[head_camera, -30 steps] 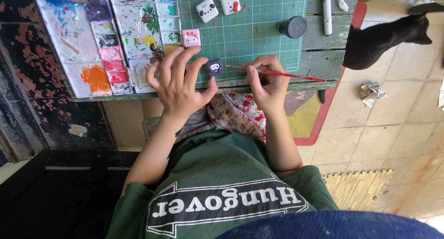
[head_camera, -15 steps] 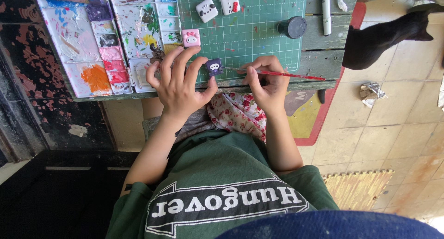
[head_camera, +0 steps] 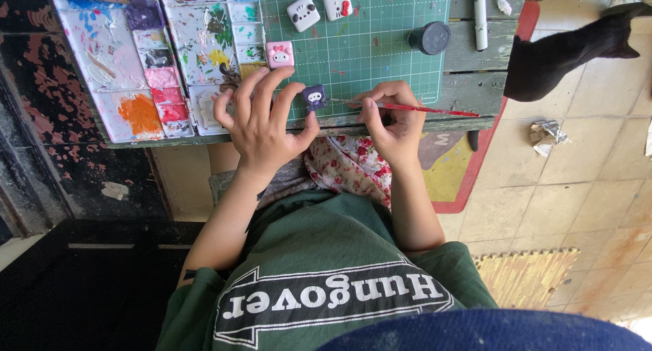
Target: The person sits at a low table painting small clay character charms with a paintbrush, dipping the brush into a watercolor palette and rotating each charm by hand to paint its sides, working on one charm at a time.
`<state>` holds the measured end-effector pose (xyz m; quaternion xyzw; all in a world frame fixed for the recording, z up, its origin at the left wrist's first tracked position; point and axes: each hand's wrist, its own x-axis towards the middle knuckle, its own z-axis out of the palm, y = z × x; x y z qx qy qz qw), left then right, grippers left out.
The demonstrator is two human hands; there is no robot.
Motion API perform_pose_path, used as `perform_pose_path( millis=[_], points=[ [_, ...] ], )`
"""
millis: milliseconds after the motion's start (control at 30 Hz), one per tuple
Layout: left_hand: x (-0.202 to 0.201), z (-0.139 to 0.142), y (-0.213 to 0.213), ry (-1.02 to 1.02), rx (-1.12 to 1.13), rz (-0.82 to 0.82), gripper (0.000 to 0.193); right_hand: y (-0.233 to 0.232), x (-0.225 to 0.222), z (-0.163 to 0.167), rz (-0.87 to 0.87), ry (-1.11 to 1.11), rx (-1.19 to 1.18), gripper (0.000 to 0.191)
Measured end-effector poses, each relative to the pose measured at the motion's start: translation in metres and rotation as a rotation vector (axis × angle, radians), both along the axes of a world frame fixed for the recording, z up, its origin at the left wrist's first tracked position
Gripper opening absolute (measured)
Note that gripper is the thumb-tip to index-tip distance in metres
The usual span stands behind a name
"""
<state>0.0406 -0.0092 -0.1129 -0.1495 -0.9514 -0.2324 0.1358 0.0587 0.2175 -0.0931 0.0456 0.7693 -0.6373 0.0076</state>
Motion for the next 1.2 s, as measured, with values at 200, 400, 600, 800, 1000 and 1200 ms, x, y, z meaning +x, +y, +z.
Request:
perform_pose_path(
  millis=[200,400,600,800,1000,1200],
  points=[
    [0.000,0.002,0.001,-0.004,-0.004,0.004,0.028,0.000,-0.001,0.000,0.000,-0.002,-0.008,0.011],
    [0.000,0.002,0.001,-0.011,-0.004,0.003,0.028,0.002,0.000,-0.003,-0.012,-0.040,-0.093,0.014],
    [-0.001,0.002,0.000,-0.019,0.079,-0.010,0.029,0.006,0.004,-0.011,-0.091,0.030,-0.284,0.013],
    [0.000,0.003,-0.005,-0.018,0.232,-0.051,0.031,0.022,0.008,-0.018,-0.011,0.008,-0.327,0.006],
    [0.001,0.000,-0.005,0.022,0.265,-0.062,0.031,0.023,0.012,-0.024,0.065,0.017,-0.367,0.009],
    [0.002,-0.004,-0.006,0.035,0.267,-0.062,0.031,0.024,0.012,-0.025,0.064,0.002,-0.351,0.010]
  ],
)
